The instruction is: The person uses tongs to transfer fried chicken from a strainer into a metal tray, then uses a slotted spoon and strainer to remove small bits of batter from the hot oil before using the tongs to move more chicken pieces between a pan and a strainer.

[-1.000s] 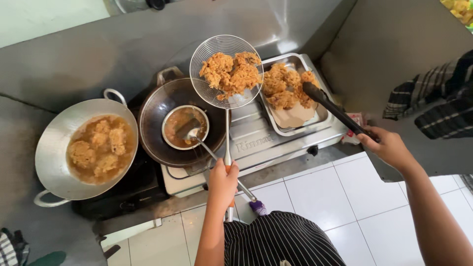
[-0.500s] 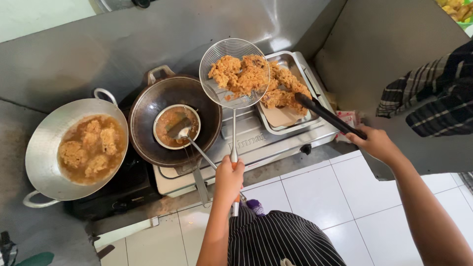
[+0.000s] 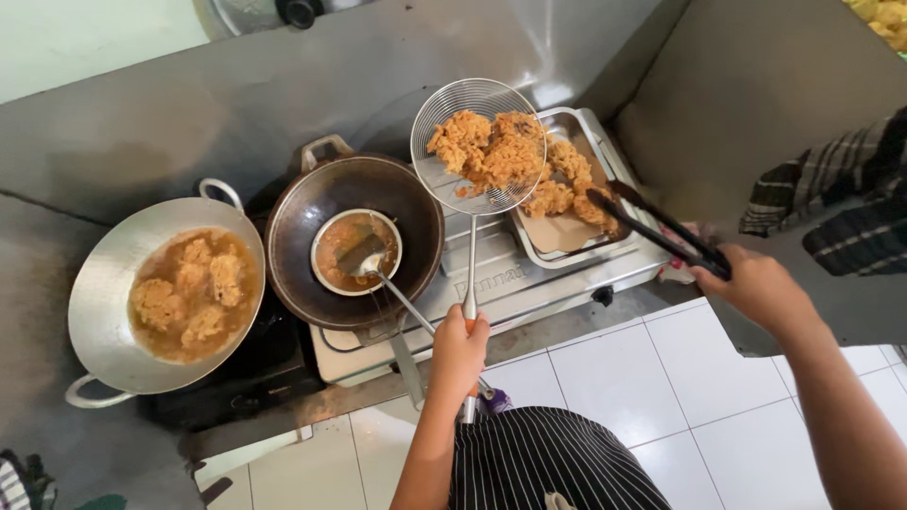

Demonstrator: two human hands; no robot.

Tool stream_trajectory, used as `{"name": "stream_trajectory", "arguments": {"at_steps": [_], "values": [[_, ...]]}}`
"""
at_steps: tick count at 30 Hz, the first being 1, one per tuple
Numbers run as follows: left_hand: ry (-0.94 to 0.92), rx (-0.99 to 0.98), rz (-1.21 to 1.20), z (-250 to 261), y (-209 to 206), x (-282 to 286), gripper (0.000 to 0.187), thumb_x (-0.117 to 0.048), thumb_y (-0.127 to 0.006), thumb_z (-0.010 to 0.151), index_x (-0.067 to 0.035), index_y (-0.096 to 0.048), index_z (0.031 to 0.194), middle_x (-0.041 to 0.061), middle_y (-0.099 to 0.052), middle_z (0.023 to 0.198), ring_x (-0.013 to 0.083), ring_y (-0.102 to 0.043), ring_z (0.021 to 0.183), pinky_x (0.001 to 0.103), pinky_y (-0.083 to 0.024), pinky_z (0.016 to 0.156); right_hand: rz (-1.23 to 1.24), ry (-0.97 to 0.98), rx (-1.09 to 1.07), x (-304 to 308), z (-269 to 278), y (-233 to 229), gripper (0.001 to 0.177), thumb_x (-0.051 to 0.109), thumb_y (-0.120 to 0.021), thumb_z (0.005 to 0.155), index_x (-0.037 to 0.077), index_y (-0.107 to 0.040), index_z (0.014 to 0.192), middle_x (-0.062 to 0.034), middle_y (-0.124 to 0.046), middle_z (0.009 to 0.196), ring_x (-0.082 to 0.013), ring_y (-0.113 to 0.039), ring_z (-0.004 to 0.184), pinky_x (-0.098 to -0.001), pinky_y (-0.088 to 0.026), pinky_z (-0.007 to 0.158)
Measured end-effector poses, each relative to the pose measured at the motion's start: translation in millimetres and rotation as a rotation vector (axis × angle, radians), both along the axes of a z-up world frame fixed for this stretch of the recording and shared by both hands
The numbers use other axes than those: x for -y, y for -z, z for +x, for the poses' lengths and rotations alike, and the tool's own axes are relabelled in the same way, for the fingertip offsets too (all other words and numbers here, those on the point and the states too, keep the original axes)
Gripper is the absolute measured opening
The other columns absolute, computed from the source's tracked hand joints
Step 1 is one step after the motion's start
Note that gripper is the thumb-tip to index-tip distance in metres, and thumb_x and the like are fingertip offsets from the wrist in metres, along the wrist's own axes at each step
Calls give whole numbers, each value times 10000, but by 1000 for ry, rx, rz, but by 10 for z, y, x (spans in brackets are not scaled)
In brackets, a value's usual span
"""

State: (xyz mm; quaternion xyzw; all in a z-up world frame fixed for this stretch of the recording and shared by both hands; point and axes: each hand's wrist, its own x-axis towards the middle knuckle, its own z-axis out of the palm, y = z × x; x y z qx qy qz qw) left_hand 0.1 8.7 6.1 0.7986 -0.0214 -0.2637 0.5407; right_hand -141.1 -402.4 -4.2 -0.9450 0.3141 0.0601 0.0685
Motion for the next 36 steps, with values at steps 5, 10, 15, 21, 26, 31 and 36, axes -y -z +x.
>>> {"name": "stream_trajectory", "arguments": {"at_steps": [5, 10, 15, 21, 26, 31, 36], "values": [[23, 129, 43, 42, 187, -90, 297, -260, -608, 971, 23, -547, 901, 152, -630, 665, 268, -639, 494, 407, -509, 480, -103, -83, 149, -249, 131, -372, 644, 547, -710, 881, 34, -663, 1268, -211, -730, 1070, -402, -720, 968, -496, -578, 810], [63, 312, 107, 78, 284, -109, 303, -260, -641, 968, 26, -573, 892, 177, -652, 733, 321, -648, 630, 449, -510, 599, -193, -206, 228, -629, 350, -720, 738, 585, -713, 860, 32, -628, 1341, -207, -720, 1099, -379, -728, 936, -462, -599, 749], [77, 30, 90, 82, 45, -59, 269, -263, -590, 962, 3, -559, 948, 159, -649, 747, 322, -676, 601, 448, -539, 582, -225, -331, 316, -911, 634, -829, 776, 595, -736, 829, -7, -611, 1303, -242, -709, 1067, -398, -738, 850, -454, -607, 657], [133, 159, 68, 53, 215, -35, 290, -263, -616, 963, 24, -582, 956, 166, -672, 740, 315, -678, 637, 436, -529, 601, -258, -350, 278, -1186, 768, -870, 791, 556, -765, 771, 11, -592, 1317, -220, -698, 988, -400, -721, 716, -457, -599, 598], [158, 142, 66, 12, 183, -25, 274, -260, -605, 960, 12, -571, 958, 167, -676, 740, 325, -681, 626, 442, -531, 592, -396, -383, 133, -1288, 879, -964, 798, 594, -736, 799, 23, -577, 1335, -140, -665, 911, -320, -717, 646, -390, -594, 542], [173, -107, 148, -37, -61, 6, 254, -263, -557, 974, -10, -536, 962, 155, -645, 765, 358, -665, 588, 481, -535, 538, -506, -459, 107, -1367, 944, -1021, 732, 578, -710, 826, 42, -577, 1307, -90, -627, 890, -229, -727, 715, -342, -587, 532], [154, 66, 69, -123, 178, 40, 288, -261, -596, 975, 19, -553, 920, 172, -670, 734, 340, -676, 599, 448, -533, 574, -597, -488, 93, -1510, 975, -926, 677, 541, -735, 834, 46, -583, 1270, -58, -606, 873, -186, -700, 705, -318, -569, 542]]}}
